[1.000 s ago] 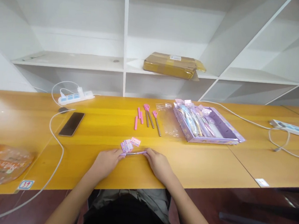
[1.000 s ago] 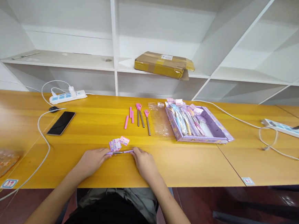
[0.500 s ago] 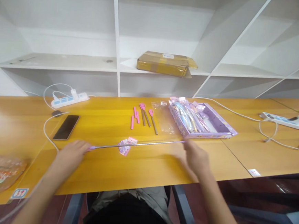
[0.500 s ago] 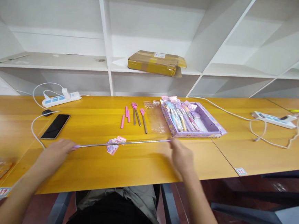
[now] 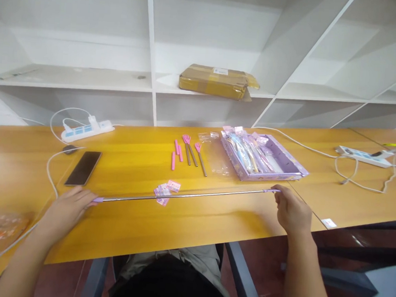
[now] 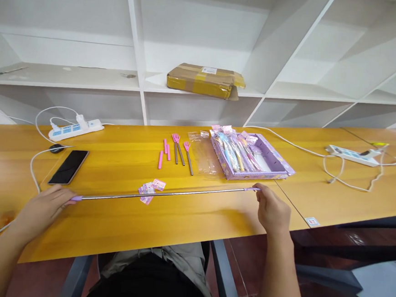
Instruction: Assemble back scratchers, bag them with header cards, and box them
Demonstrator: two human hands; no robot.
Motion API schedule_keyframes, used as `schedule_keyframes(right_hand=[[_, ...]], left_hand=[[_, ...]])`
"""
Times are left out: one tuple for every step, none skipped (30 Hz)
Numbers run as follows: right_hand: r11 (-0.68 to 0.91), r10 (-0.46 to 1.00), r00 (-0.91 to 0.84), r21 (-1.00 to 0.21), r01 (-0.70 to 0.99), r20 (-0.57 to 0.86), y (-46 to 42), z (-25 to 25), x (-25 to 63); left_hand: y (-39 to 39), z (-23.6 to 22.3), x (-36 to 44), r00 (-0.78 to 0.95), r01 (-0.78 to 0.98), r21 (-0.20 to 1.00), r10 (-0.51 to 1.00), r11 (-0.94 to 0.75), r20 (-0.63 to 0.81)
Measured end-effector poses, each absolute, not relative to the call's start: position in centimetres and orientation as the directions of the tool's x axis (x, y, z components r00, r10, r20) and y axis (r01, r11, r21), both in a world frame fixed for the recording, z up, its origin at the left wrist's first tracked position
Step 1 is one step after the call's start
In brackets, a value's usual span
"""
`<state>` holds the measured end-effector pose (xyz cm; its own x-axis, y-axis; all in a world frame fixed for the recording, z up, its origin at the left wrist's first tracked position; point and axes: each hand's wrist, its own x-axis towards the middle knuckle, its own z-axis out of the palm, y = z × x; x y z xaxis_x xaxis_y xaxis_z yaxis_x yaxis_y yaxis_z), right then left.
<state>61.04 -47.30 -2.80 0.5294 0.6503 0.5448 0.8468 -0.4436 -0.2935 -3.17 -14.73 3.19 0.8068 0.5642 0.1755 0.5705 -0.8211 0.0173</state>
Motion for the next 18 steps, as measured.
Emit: schedule_keyframes(right_hand=[[-0.441, 0.648, 0.534, -0.305, 0.844, 0.543, -47.2, -2.8, 61.1], [-0.436, 0.646, 0.542, -0.323, 0.840, 0.537, -46.9, -2.8, 61.0], [-0.431, 0.647, 0.552, -0.344, 0.834, 0.527, -46.7, -3.0, 60.8], [-0.429, 0.647, 0.564, -0.367, 0.826, 0.513, -46.4, -3.3, 60.5], [-0.428, 0.644, 0.581, -0.394, 0.813, 0.498, -46.2, -3.7, 60.3], [-0.429, 0.642, 0.600, -0.425, 0.797, 0.477, -46.0, -4.1, 60.0], [-0.429, 0.648, 0.618, -0.456, 0.780, 0.446, -45.8, -4.6, 59.8], [-0.431, 0.658, 0.632, -0.483, 0.762, 0.410, -45.8, -5.1, 59.7], [-0.436, 0.669, 0.643, -0.503, 0.746, 0.373, -45.8, -5.6, 59.6], [-0.445, 0.679, 0.650, -0.513, 0.734, 0.341, -46.0, -6.1, 59.7], [-0.455, 0.687, 0.655, -0.515, 0.726, 0.316, -46.2, -6.4, 59.8], [-0.468, 0.689, 0.661, -0.513, 0.720, 0.299, -46.4, -6.7, 60.0], [-0.483, 0.684, 0.670, -0.509, 0.712, 0.288, -46.7, -6.8, 60.2], [-0.503, 0.676, 0.683, -0.503, 0.702, 0.277, -47.0, -6.9, 60.5], [-0.529, 0.669, 0.696, -0.490, 0.693, 0.263, -47.2, -6.8, 60.7], [-0.557, 0.663, 0.706, -0.467, 0.687, 0.248, -47.4, -6.8, 60.8], [-0.580, 0.664, 0.710, -0.438, 0.687, 0.235, -47.5, -6.6, 60.8], [-0.591, 0.673, 0.705, -0.410, 0.695, 0.225, -47.5, -6.5, 60.6]], left_hand=[[-14.5, 3.0, -3.1, 0.795, 0.584, 0.055, 0.584, -0.810, 0.168], [-14.3, 2.7, -3.1, 0.779, 0.600, 0.095, 0.607, -0.795, 0.156], [-14.2, 2.3, -3.0, 0.765, 0.615, 0.132, 0.629, -0.777, 0.141], [-14.1, 1.9, -2.8, 0.756, 0.622, 0.162, 0.642, -0.766, 0.130], [-14.2, 1.4, -2.5, 0.752, 0.622, 0.192, 0.648, -0.759, 0.122], [-14.5, 1.0, -2.2, 0.749, 0.620, 0.226, 0.653, -0.751, 0.115], [-14.8, 0.6, -1.8, 0.747, 0.616, 0.264, 0.657, -0.743, 0.107], [-15.2, 0.3, -1.3, 0.746, 0.610, 0.301, 0.659, -0.733, 0.096], [-15.7, 0.0, -0.9, 0.742, 0.608, 0.335, 0.665, -0.720, 0.083], [-16.1, -0.2, -0.6, 0.738, 0.610, 0.360, 0.672, -0.706, 0.068], [-16.6, -0.4, -0.3, 0.733, 0.614, 0.376, 0.678, -0.694, 0.057], [-17.0, -0.6, -0.1, 0.727, 0.618, 0.385, 0.684, -0.685, 0.049], [-17.2, -0.8, -0.1, 0.724, 0.621, 0.389, 0.688, -0.680, 0.046], [-17.4, -0.9, -0.1, 0.723, 0.623, 0.391, 0.690, -0.678, 0.046], [-17.6, -1.0, -0.1, 0.723, 0.623, 0.393, 0.690, -0.676, 0.041], [-17.7, -1.1, 0.0, 0.724, 0.623, 0.398, 0.689, -0.674, 0.033], [-17.8, -1.0, 0.1, 0.725, 0.622, 0.405, 0.688, -0.670, 0.025], [-18.0, -0.9, 0.4, 0.727, 0.621, 0.415, 0.687, -0.665, 0.012]])
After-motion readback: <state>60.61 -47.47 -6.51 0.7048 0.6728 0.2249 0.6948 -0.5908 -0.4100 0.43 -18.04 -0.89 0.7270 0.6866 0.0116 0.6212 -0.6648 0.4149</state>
